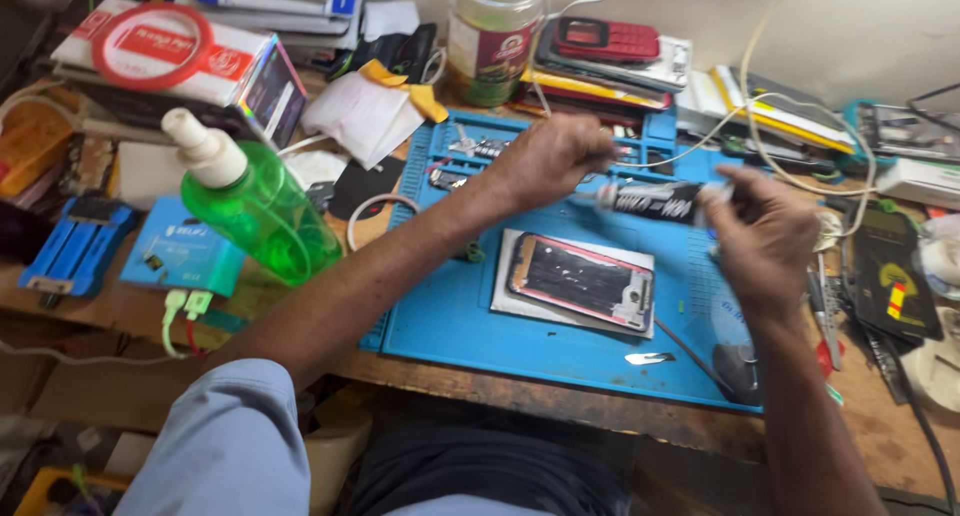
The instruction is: The person works on a disassembled smartphone placed on a blue anti-static mat. They use tweezers to handle small components and apply adhesive from a tube to the phone's frame. The workspace contains various tools and electronic parts.
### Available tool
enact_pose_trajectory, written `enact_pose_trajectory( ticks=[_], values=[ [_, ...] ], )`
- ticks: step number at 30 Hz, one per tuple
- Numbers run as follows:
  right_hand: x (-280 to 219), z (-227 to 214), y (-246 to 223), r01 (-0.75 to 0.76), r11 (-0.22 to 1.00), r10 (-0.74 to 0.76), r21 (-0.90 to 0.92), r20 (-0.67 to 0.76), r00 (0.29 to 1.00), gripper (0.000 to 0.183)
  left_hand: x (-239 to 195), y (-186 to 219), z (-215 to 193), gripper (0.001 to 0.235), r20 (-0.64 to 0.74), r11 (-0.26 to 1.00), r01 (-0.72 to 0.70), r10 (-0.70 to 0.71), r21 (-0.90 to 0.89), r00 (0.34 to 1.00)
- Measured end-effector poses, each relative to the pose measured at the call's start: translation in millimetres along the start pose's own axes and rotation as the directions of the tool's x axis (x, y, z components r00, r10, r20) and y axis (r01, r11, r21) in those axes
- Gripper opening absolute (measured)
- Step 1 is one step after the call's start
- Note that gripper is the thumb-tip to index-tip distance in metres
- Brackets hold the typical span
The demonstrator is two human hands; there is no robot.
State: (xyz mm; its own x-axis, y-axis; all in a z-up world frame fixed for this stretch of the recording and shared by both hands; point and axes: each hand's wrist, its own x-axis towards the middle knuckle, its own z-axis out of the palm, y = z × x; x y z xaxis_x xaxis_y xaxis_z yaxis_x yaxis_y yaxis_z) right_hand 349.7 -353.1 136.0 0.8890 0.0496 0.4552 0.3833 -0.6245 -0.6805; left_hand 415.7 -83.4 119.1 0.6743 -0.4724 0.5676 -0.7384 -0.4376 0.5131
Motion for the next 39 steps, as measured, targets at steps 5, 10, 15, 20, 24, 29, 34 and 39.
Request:
enact_pose_trajectory(
  ticks=[5,10,15,20,24,29,34,39],
  values=[
    [30,-5,-43,0.080,0.992,-0.065,0.095,-0.149,0.987,0.026,0,8,-24,0.031,0.019,0.898,0.208,-0.218,-0.387,0.976],
    [37,20,-59,0.173,0.897,-0.098,0.406,-0.197,0.975,0.027,-11,20,-33,0.036,0.017,0.887,0.283,-0.298,-0.364,0.955],
    [30,35,-49,-0.133,0.516,0.057,0.846,0.121,0.991,0.025,-21,16,-34,0.033,0.025,0.815,0.363,-0.395,-0.451,0.918],
    [23,40,-34,-0.221,0.771,0.062,0.597,0.276,0.959,0.017,-25,14,-35,0.037,-0.030,0.897,0.240,-0.270,-0.372,0.962],
    [21,39,-15,-0.211,0.755,0.089,0.621,0.222,0.971,0.012,-27,20,-30,0.045,-0.094,0.909,0.213,-0.262,-0.358,0.960],
    [26,32,9,-0.346,0.500,0.185,0.794,0.292,0.938,0.008,-26,19,-39,0.017,-0.282,0.948,0.016,-0.111,-0.319,0.953],
    [15,40,7,-0.305,0.522,0.052,0.796,0.327,0.943,0.016,-26,20,-35,0.009,-0.195,0.890,0.276,-0.363,-0.364,0.911],
    [14,47,-5,-0.342,0.618,0.106,0.708,0.357,0.928,0.034,-27,14,-28,0.013,-0.183,0.908,0.213,-0.293,-0.362,0.938]
  ],
)
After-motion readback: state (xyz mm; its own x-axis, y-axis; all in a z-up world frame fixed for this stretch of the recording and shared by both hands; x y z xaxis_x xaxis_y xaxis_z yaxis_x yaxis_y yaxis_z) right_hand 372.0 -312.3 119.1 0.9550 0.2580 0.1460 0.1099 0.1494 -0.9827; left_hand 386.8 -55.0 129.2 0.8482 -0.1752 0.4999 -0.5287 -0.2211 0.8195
